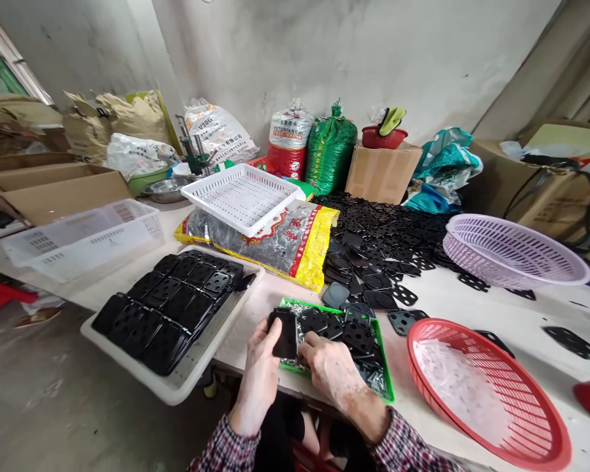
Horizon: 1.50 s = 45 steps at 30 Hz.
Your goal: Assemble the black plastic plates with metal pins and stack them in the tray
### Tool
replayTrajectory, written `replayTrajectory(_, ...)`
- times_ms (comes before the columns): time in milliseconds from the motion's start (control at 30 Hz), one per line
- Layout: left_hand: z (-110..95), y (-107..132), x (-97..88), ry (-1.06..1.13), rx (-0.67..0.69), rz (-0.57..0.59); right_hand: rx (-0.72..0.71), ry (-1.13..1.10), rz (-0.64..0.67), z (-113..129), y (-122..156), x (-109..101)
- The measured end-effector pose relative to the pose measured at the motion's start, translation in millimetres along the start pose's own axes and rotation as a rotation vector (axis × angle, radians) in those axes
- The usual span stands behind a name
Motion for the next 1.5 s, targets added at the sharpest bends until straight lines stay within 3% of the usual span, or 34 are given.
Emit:
replayTrajectory(133,-9,10,2.0,-0.056,-0.014,-0.033,0.051,-0.17,-0.101,-9,3,-1)
replayTrajectory(300,-23,18,1.1,-0.223,0.064,-0.096,0.076,-0.748,-0.35,-33,9,-18)
replayTrajectory(433,-12,17,10.7,-0.24,0.078,-0.019,0.265,-1.442,-0.477,-58,17,-20)
replayTrajectory(533,0,18,28.0,-0.153,0.03,0.076,0.331,-1.675,-0.558,-64,24,-24)
replayTrajectory(767,15,22,60.9,-0.002,-0.057,0.267,0.369,-1.582,-0.725,-74,39,-34)
replayTrajectory(967,15,22,61.9,-0.054,-0.024,0.263,0.398,-1.391,-0.75,-79,50,-40)
replayTrajectory(1133,24,24,65.7,-0.01,-0.067,0.318,0.391,-1.453,-0.802,-80,55,-39)
replayTrajectory(1367,24,19,63.8,-0.155,0.053,0.29,0.396,-1.382,-0.904,-82,60,-41)
replayTrajectory(1500,30,16,61.4,-0.183,0.045,0.293,0.345,-1.231,-0.919,-78,62,-49)
Point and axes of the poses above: each hand's wrist, its own y-axis away from the middle knuckle, its own x-axis out of the palm, z = x × y, the point moved 7 cm from there along -y, towards the middle knuckle, and after that the axes turned 2 degrees about -y, right-handed, at the moved point
